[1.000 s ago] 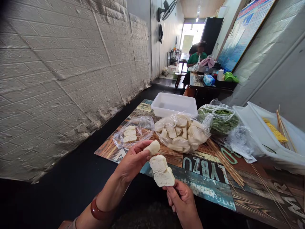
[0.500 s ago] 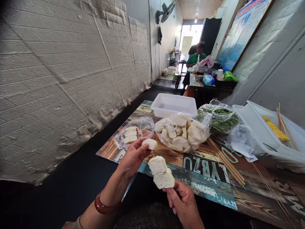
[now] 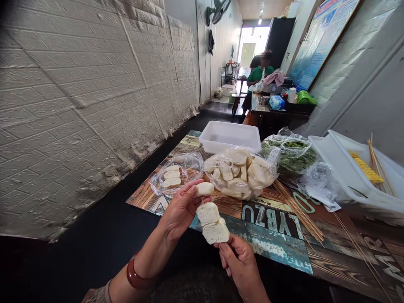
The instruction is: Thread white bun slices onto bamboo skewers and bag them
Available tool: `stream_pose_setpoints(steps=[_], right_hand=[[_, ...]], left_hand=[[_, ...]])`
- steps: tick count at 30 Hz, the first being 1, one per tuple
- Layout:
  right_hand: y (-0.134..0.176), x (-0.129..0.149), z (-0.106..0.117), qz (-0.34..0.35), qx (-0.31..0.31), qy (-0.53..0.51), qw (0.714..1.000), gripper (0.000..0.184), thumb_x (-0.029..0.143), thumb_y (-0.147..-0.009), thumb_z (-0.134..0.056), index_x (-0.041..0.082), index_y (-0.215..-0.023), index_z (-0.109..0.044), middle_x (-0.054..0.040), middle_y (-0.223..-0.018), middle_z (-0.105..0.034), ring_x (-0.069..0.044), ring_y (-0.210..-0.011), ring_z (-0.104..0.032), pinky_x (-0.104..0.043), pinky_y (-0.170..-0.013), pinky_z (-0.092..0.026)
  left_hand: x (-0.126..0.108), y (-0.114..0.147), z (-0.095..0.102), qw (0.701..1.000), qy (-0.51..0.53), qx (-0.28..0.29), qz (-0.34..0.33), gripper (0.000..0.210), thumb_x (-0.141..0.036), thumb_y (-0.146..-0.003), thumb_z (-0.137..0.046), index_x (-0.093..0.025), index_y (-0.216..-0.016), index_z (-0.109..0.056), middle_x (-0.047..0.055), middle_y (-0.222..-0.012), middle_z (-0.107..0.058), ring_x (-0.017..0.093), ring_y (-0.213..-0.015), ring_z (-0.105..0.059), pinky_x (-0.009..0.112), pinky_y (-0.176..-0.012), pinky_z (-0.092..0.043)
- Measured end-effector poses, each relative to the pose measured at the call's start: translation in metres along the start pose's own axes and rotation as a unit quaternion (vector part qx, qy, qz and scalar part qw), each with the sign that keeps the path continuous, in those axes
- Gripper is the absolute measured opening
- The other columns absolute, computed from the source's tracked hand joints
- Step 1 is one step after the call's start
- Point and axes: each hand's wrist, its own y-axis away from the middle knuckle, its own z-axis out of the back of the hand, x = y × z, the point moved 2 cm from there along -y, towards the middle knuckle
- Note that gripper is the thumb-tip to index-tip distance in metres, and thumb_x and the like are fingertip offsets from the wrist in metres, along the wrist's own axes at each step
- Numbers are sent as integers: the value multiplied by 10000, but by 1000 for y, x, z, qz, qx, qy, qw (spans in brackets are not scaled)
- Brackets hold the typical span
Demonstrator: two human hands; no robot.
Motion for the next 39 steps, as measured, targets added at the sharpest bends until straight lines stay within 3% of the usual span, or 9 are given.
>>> stream_pose_setpoints(steps=[39], right_hand=[[0,-2,-2,-7,-14,-7,1000,373,514,-868,-653,149,-802,-685,64,-469,-472,-45,-392,-327,-180,-387,-210]], left_hand=[[7,5,-3,999,21,-27,-28,414,-264,-647,-855,-142,-1002,-681,81,-912,-763,164,-750,-696,262,-719,-516]])
